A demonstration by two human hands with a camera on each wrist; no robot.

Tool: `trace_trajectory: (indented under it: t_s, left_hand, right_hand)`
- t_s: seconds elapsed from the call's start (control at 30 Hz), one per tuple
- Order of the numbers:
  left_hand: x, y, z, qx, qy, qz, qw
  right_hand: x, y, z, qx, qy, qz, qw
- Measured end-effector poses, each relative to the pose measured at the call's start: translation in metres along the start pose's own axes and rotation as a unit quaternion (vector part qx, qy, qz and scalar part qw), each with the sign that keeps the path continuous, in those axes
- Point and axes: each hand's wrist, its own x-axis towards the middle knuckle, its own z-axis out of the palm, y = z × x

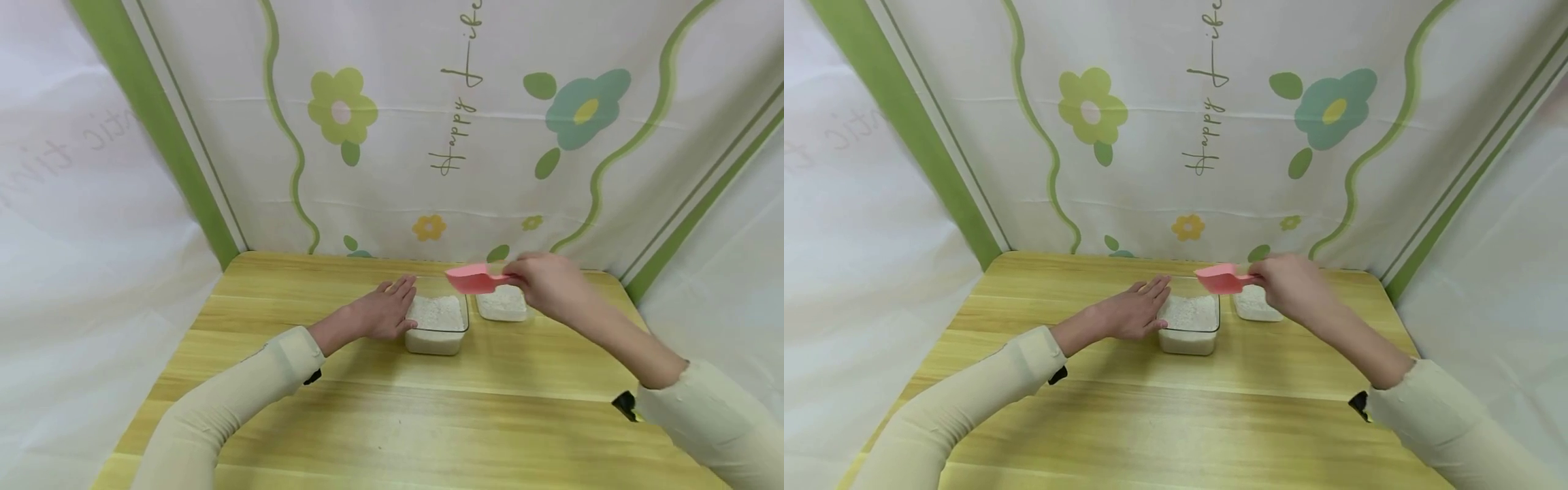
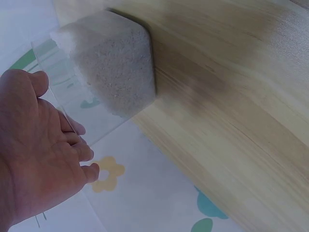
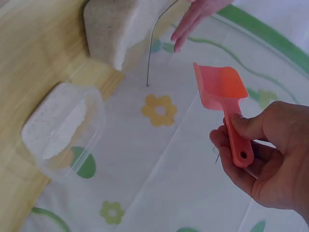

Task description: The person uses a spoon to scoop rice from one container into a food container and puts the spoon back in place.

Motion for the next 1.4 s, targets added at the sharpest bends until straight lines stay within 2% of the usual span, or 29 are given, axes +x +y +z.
trace_trajectory:
  t_s: [0.2,0.43,0.53,0.7,0.83,0.93,1.03,1.1,1.2,1.3,1.4]
  left_hand:
    - [0.003,-0.001,0.004,0.001,-0.003,0.0,1.0]
    - [0.004,-0.003,0.006,-0.007,-0.005,0.0,1.0]
    - [0.004,-0.003,0.007,-0.004,-0.005,-0.001,1.0]
    - [0.005,-0.003,0.008,-0.002,0.004,0.004,1.0]
    - [0.004,-0.003,0.008,-0.001,0.008,0.001,1.0]
    - [0.003,-0.004,0.007,0.001,0.011,-0.003,0.9999]
    - [0.003,-0.005,0.007,0.002,0.012,0.0,0.9999]
    - [0.003,-0.006,0.007,0.002,0.012,0.0,0.9999]
    - [0.003,-0.005,0.005,0.005,0.008,-0.001,1.0]
    - [0.003,-0.004,0.005,0.003,0.005,-0.003,1.0]
    - [0.004,-0.004,0.005,0.006,0.006,-0.002,1.0]
  right_hand:
    - [0.027,-0.021,0.012,-0.048,-0.058,-0.033,0.9966]
    - [0.046,-0.036,0.032,-0.099,-0.123,-0.068,0.9851]
    - [0.054,-0.042,0.042,-0.145,-0.111,-0.092,0.9788]
    - [0.061,-0.05,0.058,-0.212,-0.06,-0.144,0.9646]
    - [0.065,-0.055,0.068,-0.226,-0.045,-0.146,0.9621]
    - [0.068,-0.058,0.076,-0.211,-0.07,-0.144,0.9643]
    - [0.071,-0.058,0.082,-0.169,-0.12,-0.142,0.9677]
    - [0.074,-0.055,0.084,-0.124,-0.16,-0.127,0.9711]
    - [0.077,-0.044,0.083,-0.022,-0.204,-0.085,0.975]
    - [0.077,-0.031,0.081,0.081,-0.229,-0.057,0.9683]
    - [0.073,-0.019,0.082,0.166,-0.254,-0.035,0.9522]
